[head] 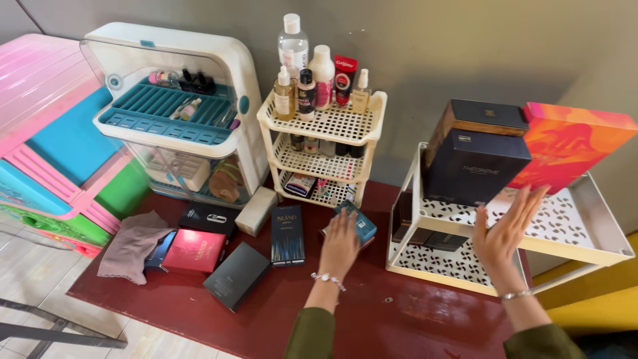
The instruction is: The person assembles a two-tier white plastic shelf by inserting vertical poles into the trays. Then, the person places several rectangular boxes onto the upper and lower shelves, arranging them in rows.
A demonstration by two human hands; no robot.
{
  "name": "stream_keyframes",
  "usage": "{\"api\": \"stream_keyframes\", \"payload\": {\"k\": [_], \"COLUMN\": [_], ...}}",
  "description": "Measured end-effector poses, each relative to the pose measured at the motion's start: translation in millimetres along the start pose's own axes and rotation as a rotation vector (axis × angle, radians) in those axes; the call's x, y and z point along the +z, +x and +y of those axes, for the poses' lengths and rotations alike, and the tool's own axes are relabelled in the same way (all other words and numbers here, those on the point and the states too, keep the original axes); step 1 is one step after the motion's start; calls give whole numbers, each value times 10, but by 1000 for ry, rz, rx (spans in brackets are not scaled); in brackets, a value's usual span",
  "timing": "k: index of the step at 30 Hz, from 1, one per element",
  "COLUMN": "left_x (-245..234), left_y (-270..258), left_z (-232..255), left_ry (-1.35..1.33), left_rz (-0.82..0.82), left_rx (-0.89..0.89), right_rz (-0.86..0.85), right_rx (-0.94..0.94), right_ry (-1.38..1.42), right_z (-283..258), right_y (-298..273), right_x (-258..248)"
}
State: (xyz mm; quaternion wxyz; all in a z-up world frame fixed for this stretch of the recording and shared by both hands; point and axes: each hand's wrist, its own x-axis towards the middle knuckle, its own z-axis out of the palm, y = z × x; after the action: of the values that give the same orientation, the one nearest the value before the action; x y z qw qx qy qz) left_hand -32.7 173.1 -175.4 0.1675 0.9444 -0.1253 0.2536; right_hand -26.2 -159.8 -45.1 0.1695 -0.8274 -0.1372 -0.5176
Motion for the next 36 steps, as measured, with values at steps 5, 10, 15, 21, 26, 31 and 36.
{"api": "stream_keyframes", "payload": {"k": [5, 10, 15, 21, 26, 31, 36], "left_x": [210, 319, 374, 482, 368, 126, -39], "left_y": [-419, -463, -375, -303, -232, -221, -422], "left_z": [-460, -424, -580, -748, -795, -786, -793], "left_ry": [-56, -183, -220, -400, -551, -624, -637], "left_rz": [-295, -472, -552, -547, -537, -510, -534], "left_rx": [-205, -318, -385, -460, -397, -376, -357], "right_rz": [-149, -642, -1347, -1459, -1268, -1154, -1134], "right_rx": [-173, -213, 265, 464, 552, 468, 534], "right_ry": [303, 310, 375, 460, 524, 445, 439], "right_z": [-615, -1369, -1583, -1658, -1649, -1633, -1565], "right_y": [-1076, -1676, -1505, -1380, -1258, -1280, -1513], "right_x": [489, 669, 591, 548, 731, 977, 1132]}}
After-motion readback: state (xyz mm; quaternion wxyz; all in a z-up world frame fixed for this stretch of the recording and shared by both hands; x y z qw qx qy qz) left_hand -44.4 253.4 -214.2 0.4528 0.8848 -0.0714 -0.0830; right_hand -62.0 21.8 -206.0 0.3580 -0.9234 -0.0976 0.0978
